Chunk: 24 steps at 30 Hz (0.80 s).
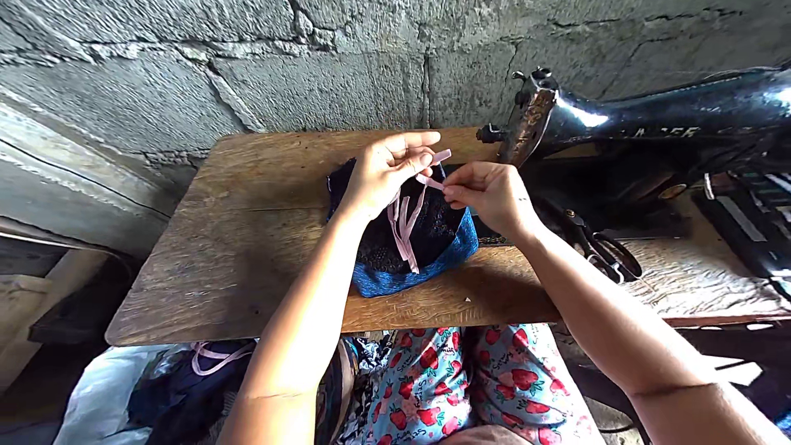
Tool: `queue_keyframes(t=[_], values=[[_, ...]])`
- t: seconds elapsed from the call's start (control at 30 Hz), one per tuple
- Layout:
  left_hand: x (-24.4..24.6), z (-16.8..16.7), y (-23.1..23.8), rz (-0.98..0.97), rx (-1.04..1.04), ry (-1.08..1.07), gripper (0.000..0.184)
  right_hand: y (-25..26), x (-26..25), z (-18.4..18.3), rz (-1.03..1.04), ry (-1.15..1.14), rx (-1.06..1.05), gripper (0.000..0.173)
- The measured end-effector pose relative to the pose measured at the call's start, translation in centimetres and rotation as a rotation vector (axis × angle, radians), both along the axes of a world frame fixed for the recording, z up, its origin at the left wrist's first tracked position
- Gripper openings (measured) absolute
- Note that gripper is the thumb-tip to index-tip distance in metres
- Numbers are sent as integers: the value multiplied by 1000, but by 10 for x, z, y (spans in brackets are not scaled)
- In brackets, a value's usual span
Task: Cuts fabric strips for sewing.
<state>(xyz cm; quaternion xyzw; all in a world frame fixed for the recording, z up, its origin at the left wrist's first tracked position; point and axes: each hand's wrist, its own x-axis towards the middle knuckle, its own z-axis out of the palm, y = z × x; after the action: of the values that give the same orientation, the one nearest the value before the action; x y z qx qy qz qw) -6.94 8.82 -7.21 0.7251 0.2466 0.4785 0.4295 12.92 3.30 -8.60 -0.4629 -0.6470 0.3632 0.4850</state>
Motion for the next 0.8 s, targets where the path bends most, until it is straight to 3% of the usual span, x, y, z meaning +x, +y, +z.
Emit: queue_keyframes(t=[0.1, 0.27, 0.43, 0.6, 0.8], values=[[-4, 0, 0, 41, 85, 57, 21, -2, 1, 0, -32, -140, 117, 12], [-7, 0, 1, 26, 338, 241, 10, -1, 6, 4, -63, -88, 232, 10], [-7, -2, 0, 10, 389, 361, 10, 1, 15, 10, 82, -193, 109, 39], [-5, -2, 0, -42, 377, 363, 17, -3, 18, 19, 136, -166, -31, 19], [-3, -1, -1, -67, 422, 400, 22, -2, 16, 19, 166, -124, -181, 12]])
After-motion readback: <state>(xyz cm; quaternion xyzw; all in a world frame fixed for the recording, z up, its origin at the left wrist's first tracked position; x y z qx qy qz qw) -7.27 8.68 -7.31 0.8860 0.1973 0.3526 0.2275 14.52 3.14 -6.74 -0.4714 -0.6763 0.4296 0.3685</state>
